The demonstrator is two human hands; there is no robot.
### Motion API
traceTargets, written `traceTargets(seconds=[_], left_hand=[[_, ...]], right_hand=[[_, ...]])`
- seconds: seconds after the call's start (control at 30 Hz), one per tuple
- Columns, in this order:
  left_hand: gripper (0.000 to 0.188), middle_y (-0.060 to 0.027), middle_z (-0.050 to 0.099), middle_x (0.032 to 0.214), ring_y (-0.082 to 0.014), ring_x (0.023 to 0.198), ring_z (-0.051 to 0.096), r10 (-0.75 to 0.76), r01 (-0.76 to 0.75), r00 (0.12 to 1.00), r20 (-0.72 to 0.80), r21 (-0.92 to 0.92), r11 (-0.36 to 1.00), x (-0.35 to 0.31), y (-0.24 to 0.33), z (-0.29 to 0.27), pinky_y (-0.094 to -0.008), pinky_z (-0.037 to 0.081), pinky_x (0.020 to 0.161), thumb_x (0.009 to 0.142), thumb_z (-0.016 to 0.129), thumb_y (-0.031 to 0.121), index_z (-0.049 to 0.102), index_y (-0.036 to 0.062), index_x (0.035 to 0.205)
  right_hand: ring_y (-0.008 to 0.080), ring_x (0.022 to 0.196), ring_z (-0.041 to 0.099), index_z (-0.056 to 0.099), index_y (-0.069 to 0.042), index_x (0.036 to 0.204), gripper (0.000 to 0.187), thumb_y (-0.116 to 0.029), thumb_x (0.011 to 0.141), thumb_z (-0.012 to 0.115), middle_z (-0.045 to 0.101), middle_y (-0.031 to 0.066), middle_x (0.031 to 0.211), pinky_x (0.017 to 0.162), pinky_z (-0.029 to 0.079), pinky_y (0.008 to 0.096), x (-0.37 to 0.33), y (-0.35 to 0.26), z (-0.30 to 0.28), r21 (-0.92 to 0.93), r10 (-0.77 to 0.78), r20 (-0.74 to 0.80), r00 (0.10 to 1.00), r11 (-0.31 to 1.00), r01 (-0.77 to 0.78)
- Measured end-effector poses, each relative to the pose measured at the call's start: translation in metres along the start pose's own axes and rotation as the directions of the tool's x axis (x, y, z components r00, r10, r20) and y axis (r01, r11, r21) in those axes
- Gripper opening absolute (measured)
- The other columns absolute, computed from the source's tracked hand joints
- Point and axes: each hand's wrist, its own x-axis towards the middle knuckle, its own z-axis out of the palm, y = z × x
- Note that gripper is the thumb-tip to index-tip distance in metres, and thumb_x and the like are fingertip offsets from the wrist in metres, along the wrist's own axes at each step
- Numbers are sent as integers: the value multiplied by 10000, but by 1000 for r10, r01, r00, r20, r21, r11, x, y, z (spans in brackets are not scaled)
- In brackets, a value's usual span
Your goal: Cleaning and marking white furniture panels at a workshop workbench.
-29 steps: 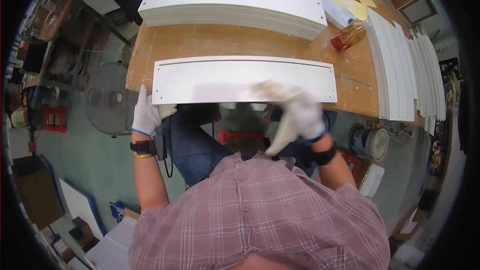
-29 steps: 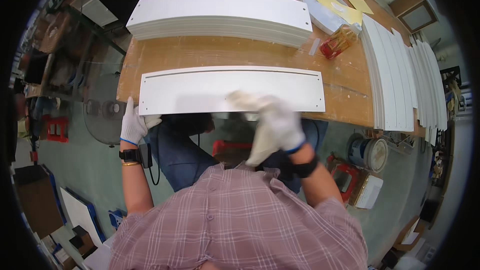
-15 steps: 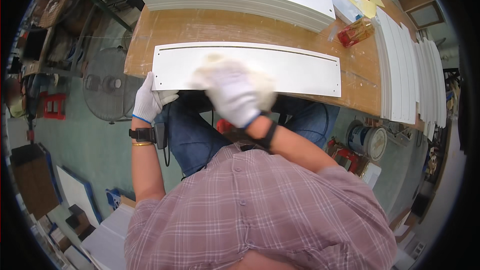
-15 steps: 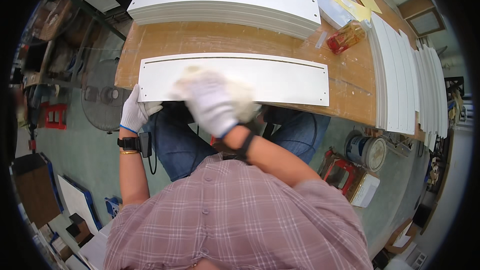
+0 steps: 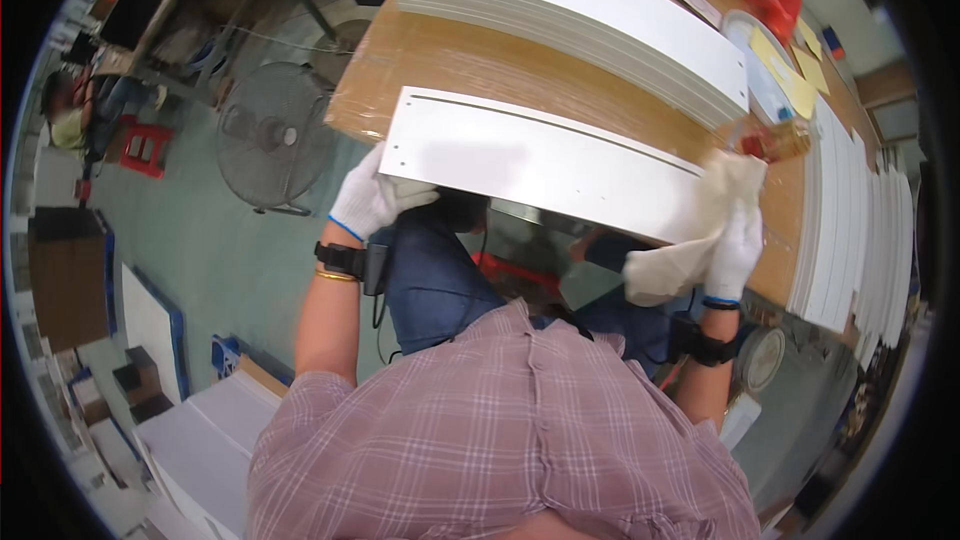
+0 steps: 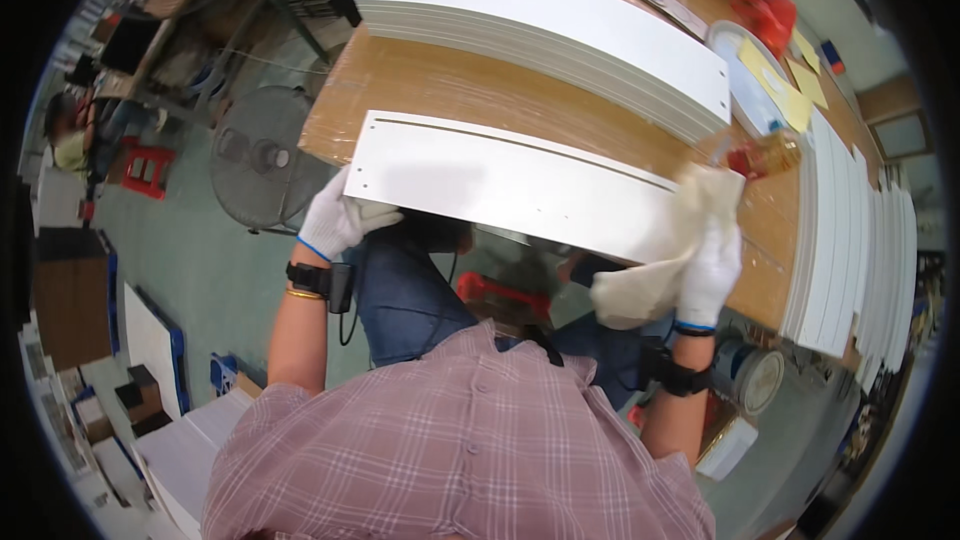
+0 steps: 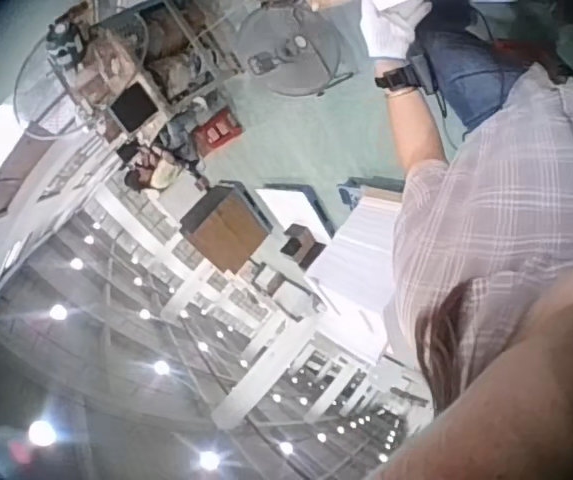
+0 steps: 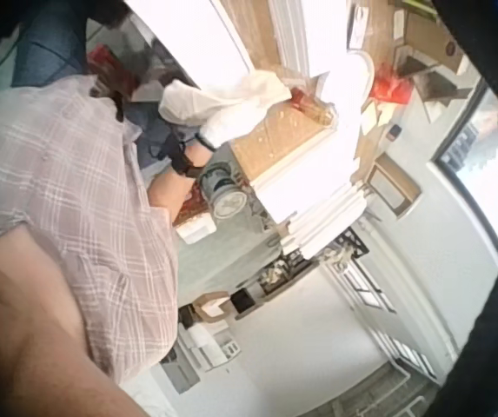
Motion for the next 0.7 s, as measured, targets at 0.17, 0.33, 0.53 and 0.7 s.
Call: traceTargets(seconds=[0.17, 0.33, 0.53, 0.7], left_hand=[[538, -224, 439, 1381, -478, 1137, 526, 1, 35, 975, 224, -154, 987, -1, -10, 3, -678, 404, 917, 1007, 257, 402, 314, 58, 1417], [539, -214, 406, 1412, -503, 1185, 474, 39, -10, 988, 151, -184, 983, -8, -10, 9, -705, 389, 907, 1007, 245, 407, 302, 70, 1424], [654, -178, 458, 1380, -306, 1233, 487, 329, -329, 944, 23, 148, 933, -1, -20, 16, -433, 371, 1056, 984, 259, 513, 367, 5, 1383], [889, -216, 398, 1419, -387, 1273, 422, 35, 6, 966, 255, -157, 988, -4, -8, -1, -531, 333, 1059, 910, 176, 695, 316, -29, 1406]], right_hand=[[377, 1263, 416, 496, -46, 1308, 558, -386, 870, 560, 474, 216, 1348, 1087, 275, 451, 15, 33, 48, -894, -222, 294, 930, 282, 349], [375, 1177, 469, 544, -56, 1223, 510, -356, 815, 600, 526, 213, 1238, 1035, 342, 470, -10, -30, 210, -472, -220, 691, 688, 584, 660], [338, 1047, 540, 602, -67, 1001, 301, -244, 758, 603, 592, 178, 1018, 901, 424, 430, -66, -57, 315, 80, -563, 789, 246, 490, 868], [328, 789, 634, 639, -51, 883, 154, -69, 765, 540, 630, 174, 811, 720, 509, 404, -107, -33, 240, 367, -543, 825, 154, 723, 585]])
